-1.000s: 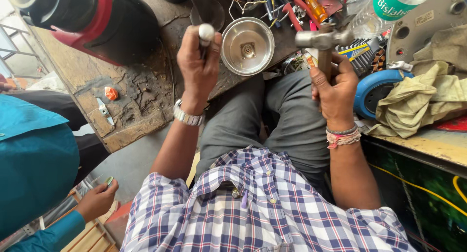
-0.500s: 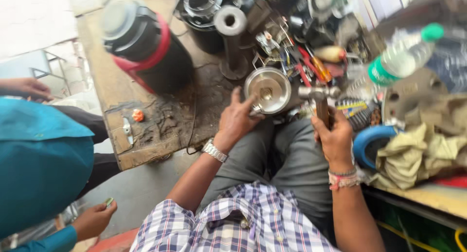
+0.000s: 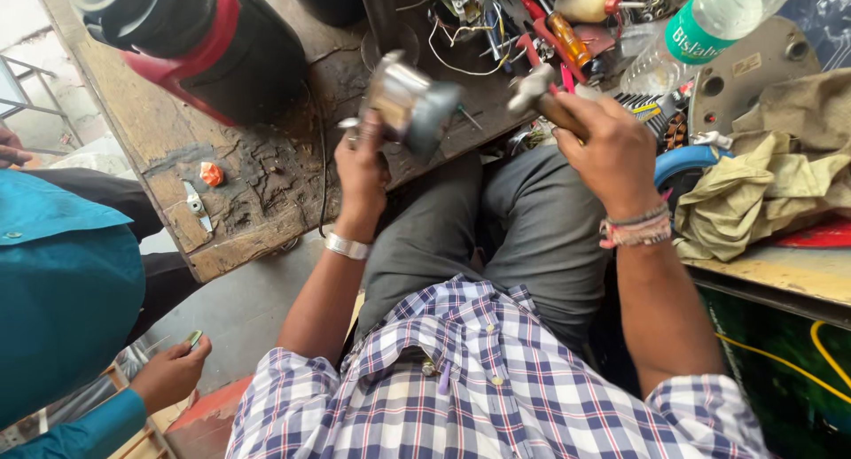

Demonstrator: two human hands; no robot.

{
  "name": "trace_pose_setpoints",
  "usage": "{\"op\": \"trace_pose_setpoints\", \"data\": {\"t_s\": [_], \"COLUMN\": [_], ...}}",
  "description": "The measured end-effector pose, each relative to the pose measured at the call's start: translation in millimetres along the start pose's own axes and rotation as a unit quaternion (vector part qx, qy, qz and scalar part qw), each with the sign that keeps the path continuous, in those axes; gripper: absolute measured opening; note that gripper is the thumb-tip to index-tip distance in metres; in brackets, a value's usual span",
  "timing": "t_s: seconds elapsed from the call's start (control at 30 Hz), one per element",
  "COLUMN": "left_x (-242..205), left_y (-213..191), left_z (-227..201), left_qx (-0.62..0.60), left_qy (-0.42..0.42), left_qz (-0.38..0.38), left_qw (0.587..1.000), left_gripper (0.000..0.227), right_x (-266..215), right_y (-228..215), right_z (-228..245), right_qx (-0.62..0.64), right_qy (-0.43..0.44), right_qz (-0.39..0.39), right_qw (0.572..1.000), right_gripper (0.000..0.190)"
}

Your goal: The person uses a hammer and a metal punch to drive a small cylindrical component out of a metal bowl. They then use pliers to remove a ring from the component and place the parts on the workbench.

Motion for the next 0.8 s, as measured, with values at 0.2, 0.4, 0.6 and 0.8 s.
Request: {"op": "trace_pose_setpoints", "data": {"t_s": [0.2,0.4,0.6,0.8], "left_x": [8,8,8,11], "left_y": [-19,-23,-21,-51], "left_z": [5,21,37,38], "left_qx": [-0.175,-0.174,-0.213,-0.342], "left_qy": [-0.15,-0.151,-0.142,-0.166], "left_qz": [-0.004,-0.005,-0.002,0.056], "left_qw": [0.973,0.973,0.967,0.923], "left_gripper": [0.057,0.056,0.053,0.058], "right_x": [37,58,38,40], "right_y": [60,98,168,183], "right_z": [-18,-30,59,76], "right_qx": [-0.147,-0.308,-0.007,0.067], "right_qy": [-0.07,-0.083,0.055,0.036], "right_qz": [0.116,0.09,0.234,0.168], "right_qw": [0.98,0.944,0.971,0.983], "right_gripper": [0.033,0.017,0.058,0.057]}}
Point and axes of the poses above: each hand's wrist, its own x-axis towards the middle knuckle, its own y-axis out of the palm, z = x × y, the point moved 2 cm from there along x, towards the middle knuckle, and after that the axes turned 6 degrees about z, right-handed, at the moved point
